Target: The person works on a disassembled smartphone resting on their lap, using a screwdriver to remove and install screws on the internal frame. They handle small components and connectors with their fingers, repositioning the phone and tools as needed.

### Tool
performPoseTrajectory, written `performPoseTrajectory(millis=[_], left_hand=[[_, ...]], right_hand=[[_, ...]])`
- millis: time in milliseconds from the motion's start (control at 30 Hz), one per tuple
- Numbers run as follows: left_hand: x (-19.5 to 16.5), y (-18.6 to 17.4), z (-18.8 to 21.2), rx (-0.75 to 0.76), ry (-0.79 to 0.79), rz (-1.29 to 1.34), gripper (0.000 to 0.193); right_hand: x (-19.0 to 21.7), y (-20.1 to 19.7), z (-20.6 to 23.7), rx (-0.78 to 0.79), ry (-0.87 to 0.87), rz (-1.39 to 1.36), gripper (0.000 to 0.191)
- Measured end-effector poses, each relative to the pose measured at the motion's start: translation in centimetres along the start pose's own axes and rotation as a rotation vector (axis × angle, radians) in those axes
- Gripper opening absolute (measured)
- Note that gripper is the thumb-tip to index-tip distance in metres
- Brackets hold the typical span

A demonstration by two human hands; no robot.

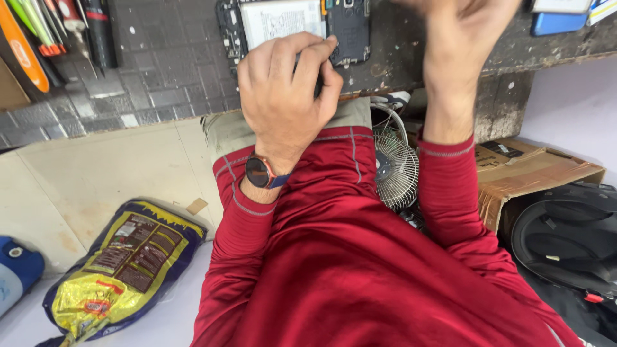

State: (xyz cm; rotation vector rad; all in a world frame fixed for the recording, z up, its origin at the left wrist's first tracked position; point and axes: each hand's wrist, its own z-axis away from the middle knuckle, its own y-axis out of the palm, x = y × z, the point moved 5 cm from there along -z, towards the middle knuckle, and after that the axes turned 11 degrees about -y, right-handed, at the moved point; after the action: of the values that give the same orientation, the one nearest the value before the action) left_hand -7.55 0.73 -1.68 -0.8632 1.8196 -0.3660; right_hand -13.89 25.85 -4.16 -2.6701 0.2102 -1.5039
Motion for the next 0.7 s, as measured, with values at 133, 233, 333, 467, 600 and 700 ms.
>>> performPoseTrajectory(millis=[133,233,333,467,600,700], left_hand=[[-0.1,0.0,-0.1,0.000,-0.004,0.002,0.020],[-0.1,-0.1,0.1,0.012,-0.005,0.008,0.024],[-0.1,-0.1,0.2,0.006,0.000,0.013,0.025],[0.1,-0.1,0.1,0.001,-0.007,0.033,0.026],[0.1,-0.1,0.1,-0.011,0.006,0.018,0.026],[0.1,-0.2,0.2,-0.013,0.009,0.014,0.027]], right_hand=[[2.7,3.6,0.8,-0.142,0.435,-0.232,0.070],[5.0,5.9,0.5,-0.015,0.373,-0.253,0.088],[5.2,6.9,0.7,-0.033,0.468,-0.235,0.100],[5.1,7.4,0.5,0.009,0.436,-0.209,0.103],[5.0,7.2,0.8,-0.003,0.464,-0.199,0.104],[4.8,7.1,1.1,-0.017,0.476,-0.197,0.104]])
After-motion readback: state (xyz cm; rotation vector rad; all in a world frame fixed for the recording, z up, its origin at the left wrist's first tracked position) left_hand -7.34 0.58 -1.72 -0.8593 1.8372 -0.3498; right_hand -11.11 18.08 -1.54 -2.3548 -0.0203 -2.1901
